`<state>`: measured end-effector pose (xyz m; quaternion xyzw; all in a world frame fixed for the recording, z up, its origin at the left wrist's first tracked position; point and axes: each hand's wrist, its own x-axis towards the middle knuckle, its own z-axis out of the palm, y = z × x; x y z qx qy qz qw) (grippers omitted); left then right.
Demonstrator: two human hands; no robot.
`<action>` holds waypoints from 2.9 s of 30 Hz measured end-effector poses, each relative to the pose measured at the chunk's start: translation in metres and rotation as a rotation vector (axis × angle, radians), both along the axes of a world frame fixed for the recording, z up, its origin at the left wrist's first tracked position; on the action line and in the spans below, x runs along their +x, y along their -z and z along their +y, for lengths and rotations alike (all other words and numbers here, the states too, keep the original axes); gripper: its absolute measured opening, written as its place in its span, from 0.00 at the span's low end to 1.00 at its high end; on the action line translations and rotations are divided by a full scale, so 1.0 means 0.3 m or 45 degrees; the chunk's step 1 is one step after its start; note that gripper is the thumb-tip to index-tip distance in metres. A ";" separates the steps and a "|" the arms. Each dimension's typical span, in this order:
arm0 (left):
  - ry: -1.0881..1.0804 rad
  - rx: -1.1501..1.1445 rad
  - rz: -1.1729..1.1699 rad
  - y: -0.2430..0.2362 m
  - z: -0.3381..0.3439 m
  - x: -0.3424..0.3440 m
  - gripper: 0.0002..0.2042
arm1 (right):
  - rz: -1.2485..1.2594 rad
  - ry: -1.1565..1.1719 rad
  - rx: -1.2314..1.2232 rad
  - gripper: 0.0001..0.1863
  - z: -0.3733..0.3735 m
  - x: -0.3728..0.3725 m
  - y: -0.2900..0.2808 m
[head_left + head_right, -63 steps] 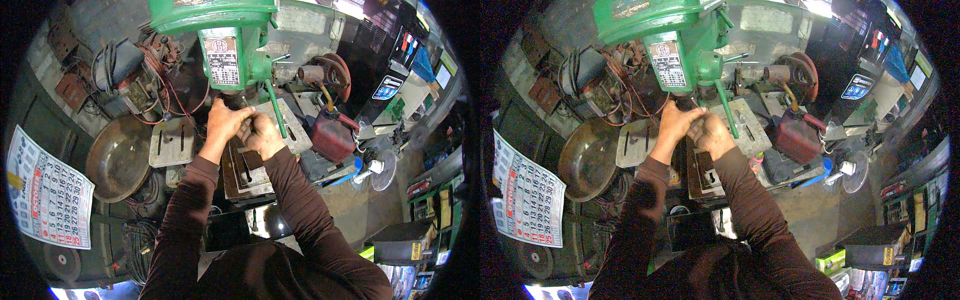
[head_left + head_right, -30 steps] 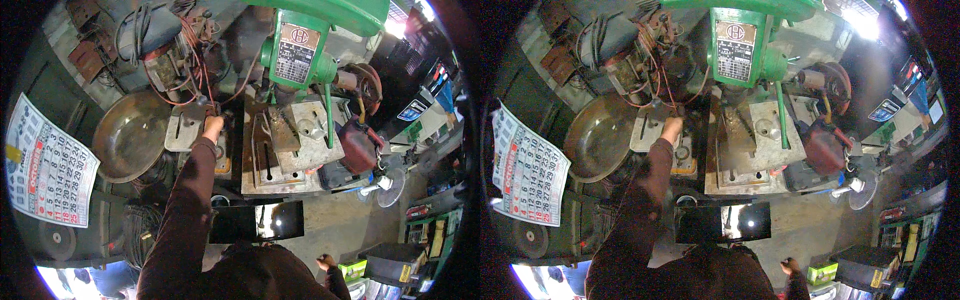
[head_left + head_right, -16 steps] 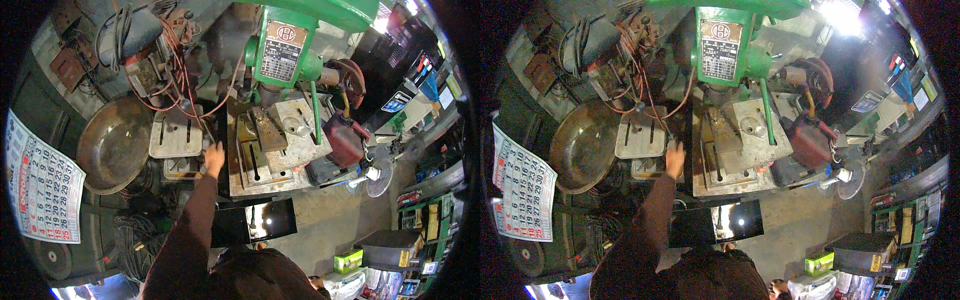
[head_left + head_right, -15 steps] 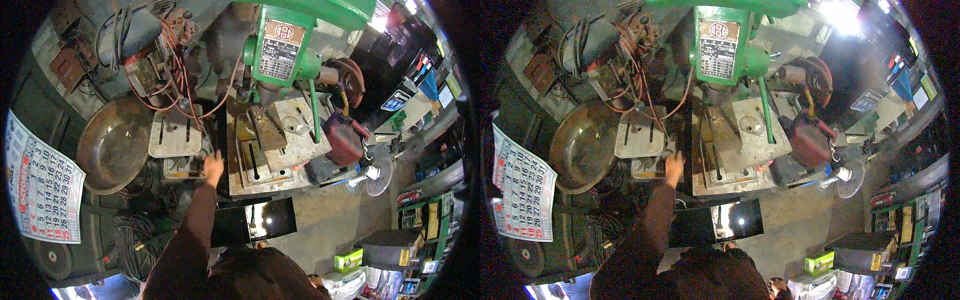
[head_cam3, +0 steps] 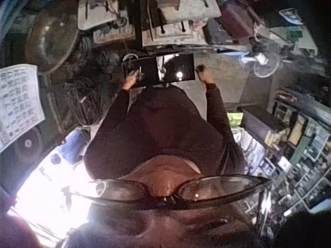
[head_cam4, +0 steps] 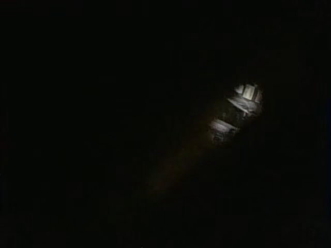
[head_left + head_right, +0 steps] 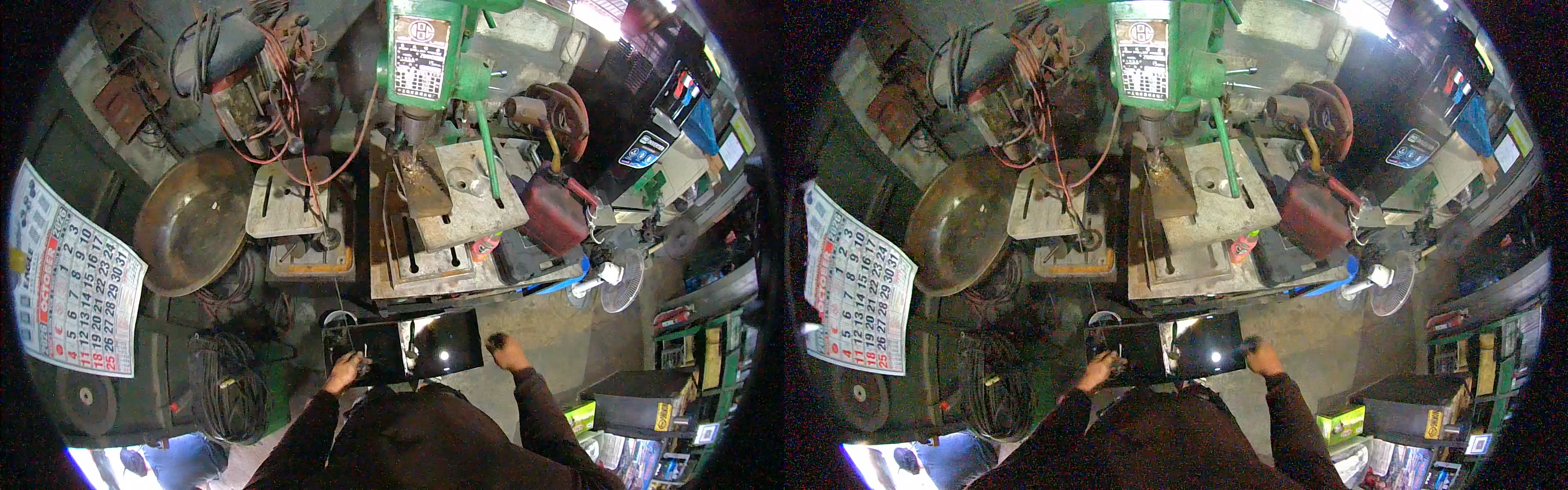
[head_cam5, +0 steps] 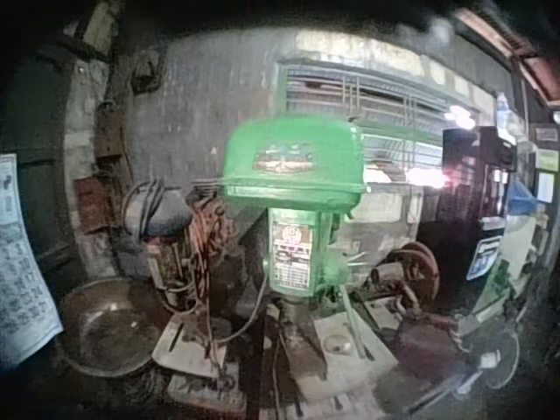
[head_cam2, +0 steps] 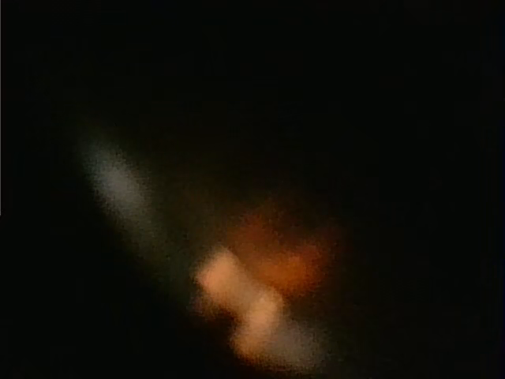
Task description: The person operates a drill press to work on a metal part, then moves to a workbench to assemble and adjust a cylindrical metal component using hand tools. The person also handles a power drill and an extension cord while moving between the workbench and a vehicle outside.
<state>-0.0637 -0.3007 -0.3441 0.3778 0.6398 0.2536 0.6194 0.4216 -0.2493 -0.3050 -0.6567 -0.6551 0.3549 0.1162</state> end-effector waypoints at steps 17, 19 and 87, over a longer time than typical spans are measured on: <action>0.112 0.310 -0.940 -1.101 0.665 0.355 0.25 | 0.488 -0.256 1.083 0.17 0.548 -0.655 -0.902; 0.207 0.429 -0.661 -1.152 0.725 0.324 0.27 | 0.630 -0.064 1.021 0.14 0.600 -0.676 -0.968; -0.012 1.340 0.384 -1.087 1.063 0.235 0.40 | 0.120 0.111 0.960 0.19 0.885 -0.809 -1.047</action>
